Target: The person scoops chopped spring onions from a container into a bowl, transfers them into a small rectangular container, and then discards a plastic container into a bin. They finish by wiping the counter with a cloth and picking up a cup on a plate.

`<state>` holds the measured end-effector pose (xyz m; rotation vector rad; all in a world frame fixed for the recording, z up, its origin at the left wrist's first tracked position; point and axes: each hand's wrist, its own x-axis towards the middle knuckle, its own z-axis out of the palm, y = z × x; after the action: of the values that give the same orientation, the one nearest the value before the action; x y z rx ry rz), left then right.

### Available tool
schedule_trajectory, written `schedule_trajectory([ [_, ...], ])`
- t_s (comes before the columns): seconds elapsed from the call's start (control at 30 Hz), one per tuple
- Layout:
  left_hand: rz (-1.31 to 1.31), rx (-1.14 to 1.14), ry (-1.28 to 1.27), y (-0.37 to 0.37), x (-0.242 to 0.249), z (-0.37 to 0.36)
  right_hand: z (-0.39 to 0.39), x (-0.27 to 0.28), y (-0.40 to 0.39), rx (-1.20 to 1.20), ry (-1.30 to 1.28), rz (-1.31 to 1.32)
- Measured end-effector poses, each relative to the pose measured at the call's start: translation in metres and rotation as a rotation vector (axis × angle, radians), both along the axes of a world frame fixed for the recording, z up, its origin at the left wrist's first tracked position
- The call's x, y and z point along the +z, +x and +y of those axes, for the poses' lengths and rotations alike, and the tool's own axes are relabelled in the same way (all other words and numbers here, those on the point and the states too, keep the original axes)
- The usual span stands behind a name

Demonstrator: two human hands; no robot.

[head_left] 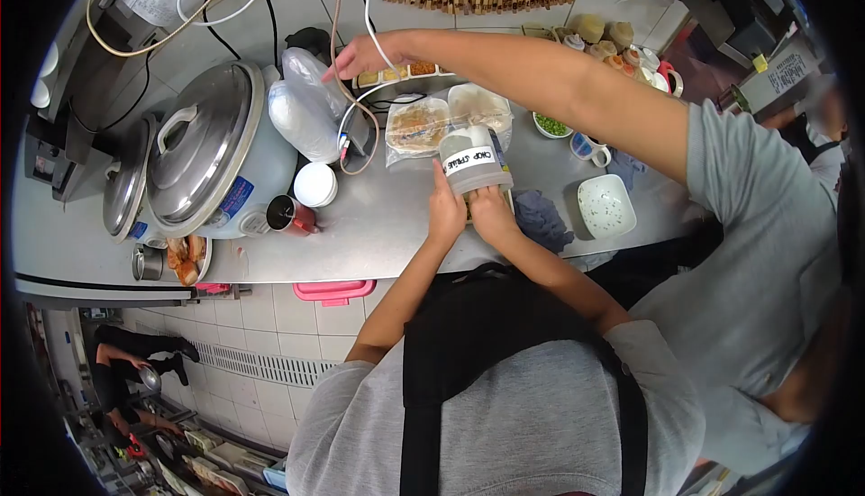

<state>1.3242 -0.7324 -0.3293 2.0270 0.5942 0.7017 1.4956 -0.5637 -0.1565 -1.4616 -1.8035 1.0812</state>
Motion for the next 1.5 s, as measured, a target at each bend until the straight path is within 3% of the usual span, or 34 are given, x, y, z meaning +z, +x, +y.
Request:
schedule_trajectory([
  [0.07, 0.011, 0.002, -0.027, -0.001, 0.001, 0.0, -0.066, -0.037, -0.028, -0.192, 0.175, -0.208],
  [0.13, 0.023, -0.001, -0.053, -0.003, 0.005, 0.0, -0.172, -0.099, -0.064, -0.55, 0.368, -0.538],
  [0.2, 0.057, -0.01, -0.058, -0.003, 0.012, -0.001, -0.256, -0.158, -0.095, -0.772, 0.199, -0.678],
  [0.23, 0.056, -0.013, -0.059, -0.002, 0.01, -0.001, -0.257, -0.16, -0.093, -0.662, -0.215, -0.628],
  [0.27, 0.036, -0.005, -0.037, -0.001, 0.009, -0.002, -0.259, -0.166, -0.097, -0.662, -0.216, -0.629],
  [0.33, 0.016, 0.006, -0.014, 0.0, 0.006, -0.003, -0.265, -0.179, -0.106, -0.805, 0.309, -0.751],
  [0.47, 0.014, 0.008, 0.003, 0.001, 0.0, -0.002, -0.27, -0.177, -0.108, -0.765, 0.215, -0.727],
  [0.53, 0.018, 0.006, -0.012, 0.002, -0.004, -0.001, -0.265, -0.172, -0.104, -0.843, 0.379, -1.007],
  [0.63, -0.03, 0.011, 0.05, 0.002, -0.004, -0.001, -0.258, -0.177, -0.101, -0.925, 0.248, -0.868],
  [0.77, -0.056, 0.046, 0.035, 0.004, 0.006, -0.001, -0.263, -0.185, -0.112, -0.839, 0.292, -0.996],
  [0.83, -0.023, 0.051, -0.019, 0.004, 0.007, 0.002, -0.268, -0.177, -0.115, -0.733, 0.049, -0.785],
  [1.03, -0.071, 0.037, 0.048, 0.005, 0.004, 0.004, -0.267, -0.166, -0.102, -0.849, 0.5, -0.828],
  [1.13, -0.068, 0.055, 0.069, 0.008, 0.001, 0.006, -0.281, -0.176, -0.104, -0.715, 0.335, -0.735],
  [1.23, -0.023, 0.09, -0.105, 0.005, 0.004, 0.019, -0.296, -0.166, -0.1, -0.81, 0.408, -0.66],
  [1.3, -0.066, 0.145, -0.578, 0.001, 0.013, 0.025, -0.302, -0.157, -0.085, -0.881, 0.474, -0.601],
  [1.33, -0.07, 0.136, -0.576, -0.002, 0.01, 0.028, -0.305, -0.158, -0.074, -1.036, 0.425, -0.483],
  [1.4, -0.195, 0.116, -0.896, -0.009, 0.003, 0.033, -0.305, -0.169, -0.043, -1.348, 0.371, -0.231],
  [1.5, -0.275, 0.047, -1.077, -0.026, 0.001, 0.036, -0.311, -0.205, 0.023, -1.551, 0.314, -0.184],
])
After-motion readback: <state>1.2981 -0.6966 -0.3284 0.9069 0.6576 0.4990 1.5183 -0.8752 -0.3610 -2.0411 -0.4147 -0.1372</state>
